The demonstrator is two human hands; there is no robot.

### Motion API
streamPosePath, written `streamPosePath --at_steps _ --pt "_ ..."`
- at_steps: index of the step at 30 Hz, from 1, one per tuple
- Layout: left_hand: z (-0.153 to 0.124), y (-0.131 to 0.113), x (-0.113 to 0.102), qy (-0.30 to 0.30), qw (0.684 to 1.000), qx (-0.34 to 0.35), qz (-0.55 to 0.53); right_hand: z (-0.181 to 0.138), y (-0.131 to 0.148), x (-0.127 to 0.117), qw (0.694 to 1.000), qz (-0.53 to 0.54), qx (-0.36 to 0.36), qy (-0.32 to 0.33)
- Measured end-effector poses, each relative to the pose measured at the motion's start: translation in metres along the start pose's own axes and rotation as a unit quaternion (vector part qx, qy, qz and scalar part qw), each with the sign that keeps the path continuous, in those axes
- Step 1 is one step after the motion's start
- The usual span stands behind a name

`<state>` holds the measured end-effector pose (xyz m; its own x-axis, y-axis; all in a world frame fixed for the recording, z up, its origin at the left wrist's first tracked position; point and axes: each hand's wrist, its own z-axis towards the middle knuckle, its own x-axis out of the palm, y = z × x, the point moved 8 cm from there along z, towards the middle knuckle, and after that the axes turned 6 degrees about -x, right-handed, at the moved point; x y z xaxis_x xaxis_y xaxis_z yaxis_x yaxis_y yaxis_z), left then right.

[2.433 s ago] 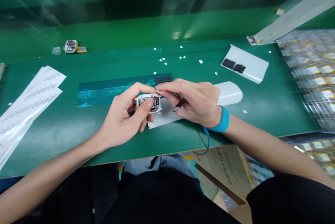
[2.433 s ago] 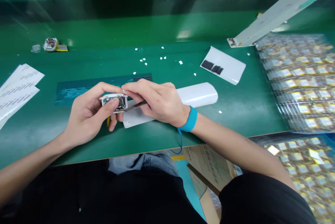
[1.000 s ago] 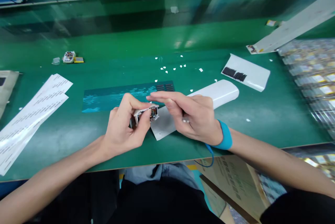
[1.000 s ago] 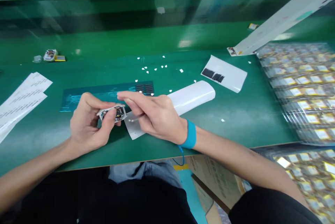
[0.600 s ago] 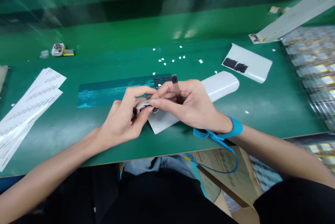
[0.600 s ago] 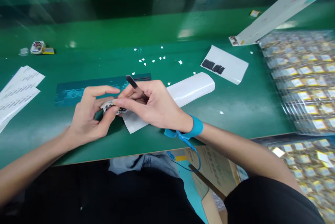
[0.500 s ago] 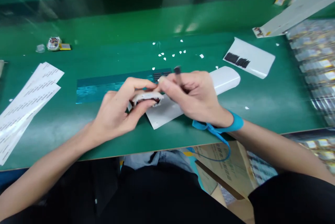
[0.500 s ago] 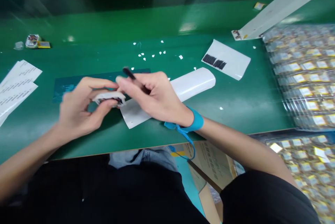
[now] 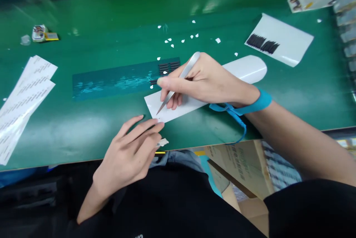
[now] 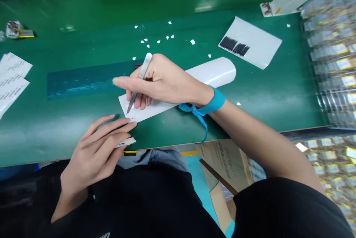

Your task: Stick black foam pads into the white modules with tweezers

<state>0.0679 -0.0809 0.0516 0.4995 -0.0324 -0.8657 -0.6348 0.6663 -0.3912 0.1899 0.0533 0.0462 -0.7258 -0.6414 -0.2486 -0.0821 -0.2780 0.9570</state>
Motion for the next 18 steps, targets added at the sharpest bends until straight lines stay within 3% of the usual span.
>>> streamPosePath --at_steps 3,7,18 --pt "-0.006 0.011 -0.002 0.010 1.000 -0.012 -0.006 0.001 -0.013 0.005 0.999 0.004 0.001 0.039" --pt "-0.015 0.019 -0.005 0.012 0.999 -0.028 -0.024 0.002 -0.025 0.011 0.999 0.030 0.008 0.044" --pt "-0.020 0.022 -0.007 -0.032 0.997 -0.053 -0.046 0.001 -0.024 0.018 0.997 0.048 -0.004 0.062"
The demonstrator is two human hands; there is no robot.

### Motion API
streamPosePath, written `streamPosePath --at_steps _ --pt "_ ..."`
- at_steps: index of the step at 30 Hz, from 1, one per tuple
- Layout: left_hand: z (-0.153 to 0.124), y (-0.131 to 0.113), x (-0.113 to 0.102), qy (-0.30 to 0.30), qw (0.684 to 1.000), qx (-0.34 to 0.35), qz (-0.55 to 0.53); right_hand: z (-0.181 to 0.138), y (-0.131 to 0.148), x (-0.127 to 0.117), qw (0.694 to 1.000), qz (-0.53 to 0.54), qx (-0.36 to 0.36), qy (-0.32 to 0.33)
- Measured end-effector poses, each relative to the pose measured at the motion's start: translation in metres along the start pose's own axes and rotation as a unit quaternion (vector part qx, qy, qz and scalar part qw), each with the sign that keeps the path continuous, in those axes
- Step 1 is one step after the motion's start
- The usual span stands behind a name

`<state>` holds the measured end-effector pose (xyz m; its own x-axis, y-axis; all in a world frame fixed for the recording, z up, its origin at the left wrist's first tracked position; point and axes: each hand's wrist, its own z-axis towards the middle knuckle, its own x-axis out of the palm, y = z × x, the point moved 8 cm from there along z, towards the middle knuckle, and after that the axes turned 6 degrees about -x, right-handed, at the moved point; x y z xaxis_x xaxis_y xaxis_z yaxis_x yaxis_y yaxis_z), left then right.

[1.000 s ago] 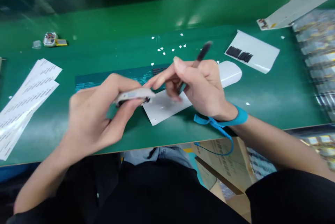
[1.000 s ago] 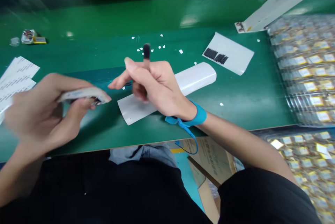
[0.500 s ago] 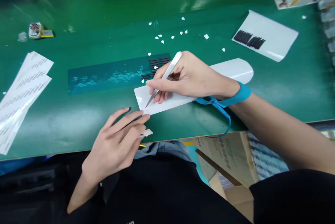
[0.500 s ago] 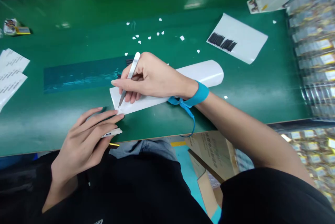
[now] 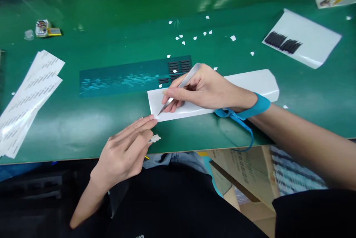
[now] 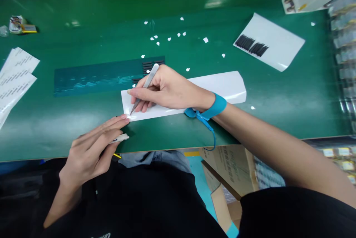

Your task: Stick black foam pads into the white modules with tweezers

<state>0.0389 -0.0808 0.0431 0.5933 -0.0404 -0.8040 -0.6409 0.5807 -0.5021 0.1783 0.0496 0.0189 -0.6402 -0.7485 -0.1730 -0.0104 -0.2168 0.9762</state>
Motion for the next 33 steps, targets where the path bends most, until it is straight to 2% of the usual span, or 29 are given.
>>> streamPosePath --at_steps 5,9,19,26,28,30,33 --pt "0.000 0.003 0.000 -0.001 0.999 -0.035 -0.015 0.001 0.001 -0.001 1.000 0.013 -0.004 0.010" --pt "0.001 0.006 0.000 -0.010 0.998 -0.052 -0.015 0.001 -0.002 -0.002 0.998 0.049 0.023 0.010" --pt "-0.001 0.007 0.001 -0.036 0.997 -0.063 0.002 0.002 -0.004 0.002 0.999 0.050 0.009 0.007" --pt "-0.002 0.009 0.002 -0.040 0.997 -0.067 0.005 0.004 -0.004 -0.002 0.995 0.096 0.012 -0.001" --pt "-0.004 0.008 -0.001 -0.052 0.995 -0.078 -0.032 0.003 -0.001 -0.005 0.994 0.105 0.008 -0.022" --pt "-0.004 0.011 -0.009 -0.086 0.982 -0.121 -0.114 0.002 0.007 -0.011 0.992 0.112 -0.010 -0.063" --pt "0.001 0.023 -0.016 -0.134 0.931 -0.221 -0.259 -0.004 0.024 -0.019 0.978 0.129 -0.067 -0.150"
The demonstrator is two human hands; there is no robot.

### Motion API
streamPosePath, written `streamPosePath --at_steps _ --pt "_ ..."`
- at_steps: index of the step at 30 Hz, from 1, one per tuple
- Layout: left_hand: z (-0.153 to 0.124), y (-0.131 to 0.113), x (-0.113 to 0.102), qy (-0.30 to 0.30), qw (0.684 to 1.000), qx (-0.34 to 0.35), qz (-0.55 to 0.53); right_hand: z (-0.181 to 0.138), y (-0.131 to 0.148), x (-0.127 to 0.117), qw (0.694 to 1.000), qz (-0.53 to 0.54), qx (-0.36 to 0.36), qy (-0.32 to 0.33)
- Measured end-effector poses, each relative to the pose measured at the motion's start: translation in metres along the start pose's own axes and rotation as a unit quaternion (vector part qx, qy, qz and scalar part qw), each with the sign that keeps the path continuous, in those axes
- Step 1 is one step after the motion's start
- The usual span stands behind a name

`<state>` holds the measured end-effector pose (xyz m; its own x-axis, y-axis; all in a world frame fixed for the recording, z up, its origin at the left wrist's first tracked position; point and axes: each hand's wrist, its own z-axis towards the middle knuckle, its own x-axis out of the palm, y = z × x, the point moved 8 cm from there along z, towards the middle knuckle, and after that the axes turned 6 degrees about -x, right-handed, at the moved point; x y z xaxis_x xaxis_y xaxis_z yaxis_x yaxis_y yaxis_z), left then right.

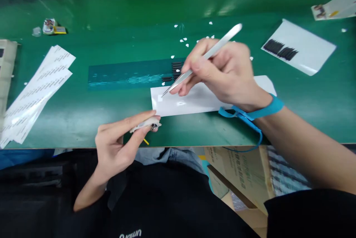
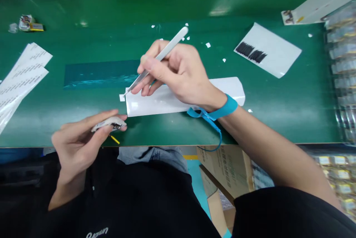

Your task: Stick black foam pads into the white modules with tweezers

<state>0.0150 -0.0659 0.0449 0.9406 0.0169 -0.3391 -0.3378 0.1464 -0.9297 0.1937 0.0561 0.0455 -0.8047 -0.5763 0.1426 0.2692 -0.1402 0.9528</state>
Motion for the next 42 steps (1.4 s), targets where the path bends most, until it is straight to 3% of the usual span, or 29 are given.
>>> streamPosePath --at_steps 4,8,11,20,34,42 --pt "0.027 0.002 0.010 0.035 0.992 -0.092 -0.077 -0.009 0.017 -0.002 0.993 0.027 -0.066 -0.094" --pt "0.043 -0.003 0.029 0.119 0.981 -0.095 -0.120 -0.014 0.020 0.009 0.994 0.010 -0.081 -0.069" --pt "0.041 -0.008 0.036 0.139 0.978 -0.079 -0.137 -0.016 0.022 0.012 0.995 -0.008 -0.087 -0.054" --pt "0.037 -0.009 0.038 0.145 0.975 -0.077 -0.148 -0.012 0.028 0.014 0.992 -0.035 -0.118 -0.035" --pt "0.041 -0.005 0.038 0.136 0.976 -0.124 -0.117 -0.009 0.022 0.012 0.996 -0.037 -0.078 -0.037" --pt "0.044 -0.002 0.040 0.119 0.977 -0.116 -0.132 -0.012 0.029 0.016 0.989 -0.088 -0.118 0.000"
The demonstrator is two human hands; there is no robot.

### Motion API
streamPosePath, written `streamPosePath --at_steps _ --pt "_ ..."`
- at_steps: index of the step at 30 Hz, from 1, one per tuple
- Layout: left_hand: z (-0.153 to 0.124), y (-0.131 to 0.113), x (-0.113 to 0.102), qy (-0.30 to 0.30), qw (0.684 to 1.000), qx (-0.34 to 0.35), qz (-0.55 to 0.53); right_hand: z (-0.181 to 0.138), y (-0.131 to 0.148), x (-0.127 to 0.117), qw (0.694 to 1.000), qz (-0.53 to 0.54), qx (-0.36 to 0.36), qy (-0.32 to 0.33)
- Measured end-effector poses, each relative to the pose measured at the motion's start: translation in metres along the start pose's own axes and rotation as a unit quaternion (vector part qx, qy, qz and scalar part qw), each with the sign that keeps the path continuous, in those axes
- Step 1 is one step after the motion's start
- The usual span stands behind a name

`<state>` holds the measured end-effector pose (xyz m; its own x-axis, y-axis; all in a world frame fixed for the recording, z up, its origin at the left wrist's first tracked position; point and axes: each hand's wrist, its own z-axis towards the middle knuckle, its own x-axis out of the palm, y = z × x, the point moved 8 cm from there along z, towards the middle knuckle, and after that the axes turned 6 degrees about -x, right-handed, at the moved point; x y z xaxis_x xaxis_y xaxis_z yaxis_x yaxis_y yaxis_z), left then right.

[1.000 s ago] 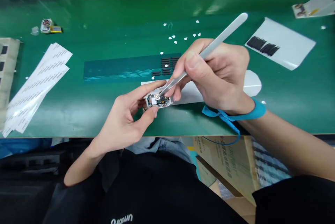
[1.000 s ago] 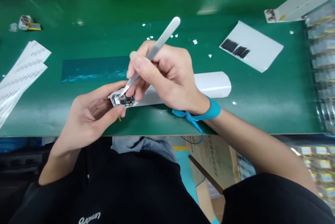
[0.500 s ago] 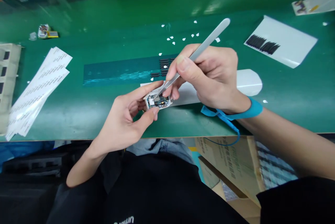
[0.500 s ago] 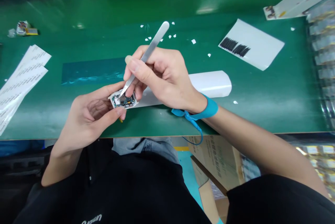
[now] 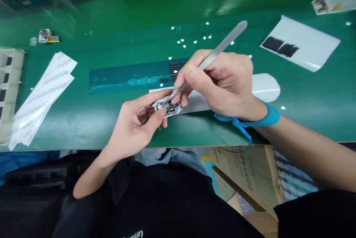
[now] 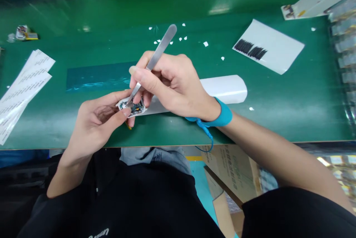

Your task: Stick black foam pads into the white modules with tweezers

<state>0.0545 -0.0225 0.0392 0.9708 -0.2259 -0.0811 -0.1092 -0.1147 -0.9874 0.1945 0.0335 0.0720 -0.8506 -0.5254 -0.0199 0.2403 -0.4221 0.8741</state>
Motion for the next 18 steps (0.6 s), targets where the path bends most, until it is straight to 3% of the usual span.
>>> streamPosePath --at_steps 3,6,10,11,14,18 --pt "-0.003 -0.004 -0.006 0.003 0.999 -0.008 0.045 -0.002 0.010 -0.012 0.997 -0.055 -0.030 -0.036" --pt "0.000 -0.023 -0.025 -0.016 0.993 0.019 0.112 0.003 0.015 -0.033 0.982 -0.164 -0.030 -0.084" --pt "0.027 -0.055 -0.045 -0.010 0.972 0.116 0.206 0.016 0.002 -0.026 0.954 -0.284 -0.030 0.089" --pt "0.037 -0.055 -0.046 0.004 0.966 0.109 0.236 0.017 -0.003 -0.026 0.950 -0.292 -0.028 0.111" --pt "0.061 -0.048 -0.041 0.048 0.946 0.124 0.295 0.018 -0.016 -0.032 0.946 -0.305 -0.013 0.110" --pt "0.068 -0.031 -0.029 0.083 0.916 0.154 0.362 0.016 -0.027 -0.034 0.940 -0.317 0.010 0.126"
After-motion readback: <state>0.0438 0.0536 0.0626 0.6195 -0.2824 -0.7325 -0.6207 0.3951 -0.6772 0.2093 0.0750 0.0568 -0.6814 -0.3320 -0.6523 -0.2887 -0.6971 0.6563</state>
